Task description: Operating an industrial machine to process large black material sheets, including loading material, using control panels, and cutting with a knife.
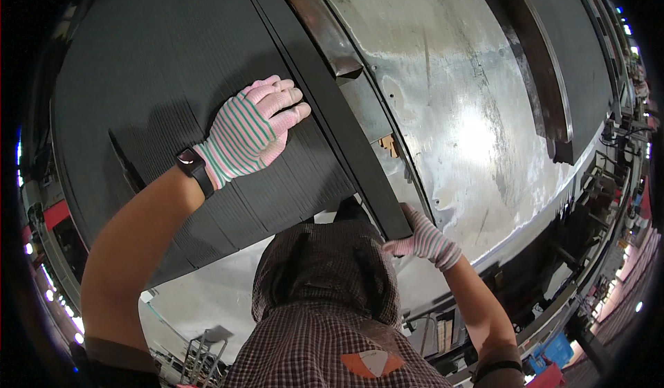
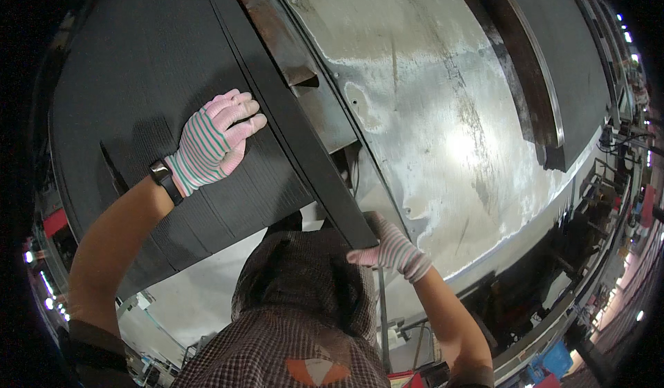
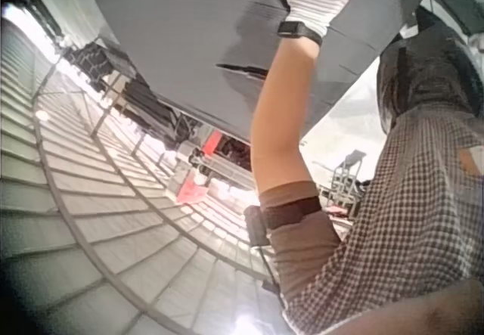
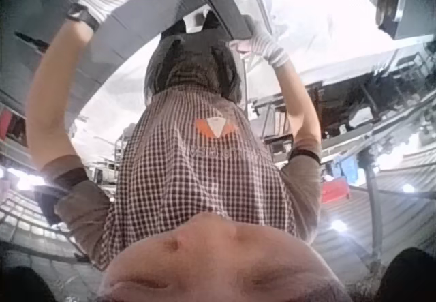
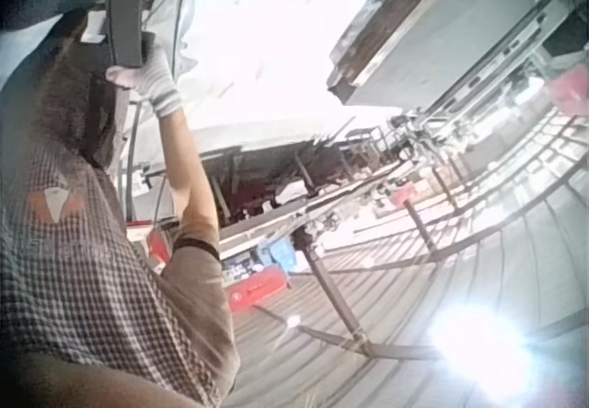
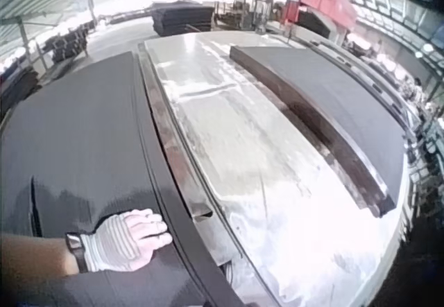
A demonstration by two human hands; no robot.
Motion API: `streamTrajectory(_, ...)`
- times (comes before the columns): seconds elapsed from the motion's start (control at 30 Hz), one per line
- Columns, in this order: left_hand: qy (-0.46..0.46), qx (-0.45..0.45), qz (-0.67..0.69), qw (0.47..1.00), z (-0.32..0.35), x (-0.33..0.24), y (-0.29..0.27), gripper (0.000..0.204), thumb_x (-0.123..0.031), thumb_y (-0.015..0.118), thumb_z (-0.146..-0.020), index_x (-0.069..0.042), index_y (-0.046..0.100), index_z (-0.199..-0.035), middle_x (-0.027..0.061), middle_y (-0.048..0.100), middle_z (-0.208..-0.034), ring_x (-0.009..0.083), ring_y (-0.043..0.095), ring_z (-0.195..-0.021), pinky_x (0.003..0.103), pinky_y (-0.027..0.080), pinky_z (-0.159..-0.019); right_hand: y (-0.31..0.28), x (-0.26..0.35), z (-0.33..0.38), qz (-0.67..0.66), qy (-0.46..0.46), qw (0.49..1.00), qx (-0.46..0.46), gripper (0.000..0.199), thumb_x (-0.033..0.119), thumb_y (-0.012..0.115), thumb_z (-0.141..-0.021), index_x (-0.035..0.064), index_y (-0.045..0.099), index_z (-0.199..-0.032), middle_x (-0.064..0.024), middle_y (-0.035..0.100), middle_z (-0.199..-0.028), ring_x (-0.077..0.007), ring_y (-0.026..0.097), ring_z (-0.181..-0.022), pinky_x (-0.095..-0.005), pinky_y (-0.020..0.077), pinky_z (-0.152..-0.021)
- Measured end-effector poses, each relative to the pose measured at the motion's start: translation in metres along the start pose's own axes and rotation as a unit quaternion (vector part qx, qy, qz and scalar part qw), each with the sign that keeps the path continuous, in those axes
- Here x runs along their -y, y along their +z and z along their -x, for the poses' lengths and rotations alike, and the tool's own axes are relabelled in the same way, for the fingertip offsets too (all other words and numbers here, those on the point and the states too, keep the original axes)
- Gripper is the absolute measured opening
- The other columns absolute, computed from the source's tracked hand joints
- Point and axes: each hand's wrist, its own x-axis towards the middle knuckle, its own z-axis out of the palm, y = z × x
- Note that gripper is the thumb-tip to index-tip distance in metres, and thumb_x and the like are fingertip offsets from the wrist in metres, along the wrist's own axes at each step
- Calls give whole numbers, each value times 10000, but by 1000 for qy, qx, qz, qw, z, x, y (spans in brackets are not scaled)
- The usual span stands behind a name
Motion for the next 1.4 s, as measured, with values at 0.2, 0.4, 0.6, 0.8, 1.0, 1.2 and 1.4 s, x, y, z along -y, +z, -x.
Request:
streamTrajectory(0.2, 14, -11, 16, 1000, 2, 0, 3, 323, -30, 619, -699, -57, 668, -1017, 126, 631, -1081, 321, 586, -1070, 435, 479, -949, 37, 114, -22, 91, -137, 985, -59, 1103, 339, 921, -612, 1, 291, -1452, -202, 477, -1371, -293, 432, -1304, -396, 350, -1096)
streamTrajectory(0.4, 20, 8, 39, 999, -1, -5, -5, 354, -62, 622, -641, 2, 645, -988, 188, 623, -1030, 356, 601, -999, 447, 497, -872, 45, 13, 105, 42, -19, 994, -101, 1007, 202, 887, -621, -26, 314, -1417, -159, 557, -1253, -239, 519, -1200, -362, 415, -1034)
streamTrajectory(0.6, 2, 30, 30, 999, 4, -38, 1, 352, -139, 598, -649, -19, 654, -975, 158, 621, -1020, 343, 597, -1001, 460, 484, -899, 53, -256, 396, 150, 396, 880, -214, 765, 272, 789, -657, 18, 500, -1319, -121, 643, -1147, -238, 611, -1041, -377, 464, -952)
streamTrajectory(0.8, -1, 17, 32, 999, 9, -97, 6, 323, -104, 585, -659, -48, 653, -970, 133, 615, -1029, 347, 589, -1019, 469, 478, -934, -16, -300, 469, -135, 515, 812, -241, 734, 220, 800, -645, 54, 524, -1305, -115, 673, -1082, -255, 648, -912, -422, 503, -866)
streamTrajectory(1.0, -11, 27, 32, 999, 30, -175, 24, 334, -98, 577, -655, -25, 648, -973, 157, 603, -1049, 365, 569, -1042, 477, 474, -937, -174, -291, 327, -184, 336, 848, -366, 462, 292, 784, -713, 78, 680, -1109, -144, 675, -1074, -256, 607, -1058, -464, 466, -928)
streamTrajectory(1.2, -2, 32, 33, 999, 43, -271, 39, 339, -144, 585, -663, -35, 647, -979, 150, 603, -1061, 336, 578, -1035, 473, 467, -955, -258, -147, 281, -229, 240, 905, -266, 439, 343, 753, -739, 21, 627, -1010, -181, 675, -772, -309, 661, -637, -432, 578, -643)
streamTrajectory(1.4, -30, 38, 21, 999, 71, -401, 58, 349, -175, 596, -693, -58, 645, -1018, 126, 604, -1087, 319, 572, -1070, 464, 451, -996, -261, -105, 299, -209, 242, 926, -201, 490, 393, 755, -757, 31, 616, -1056, -174, 679, -826, -316, 656, -684, -464, 569, -636)
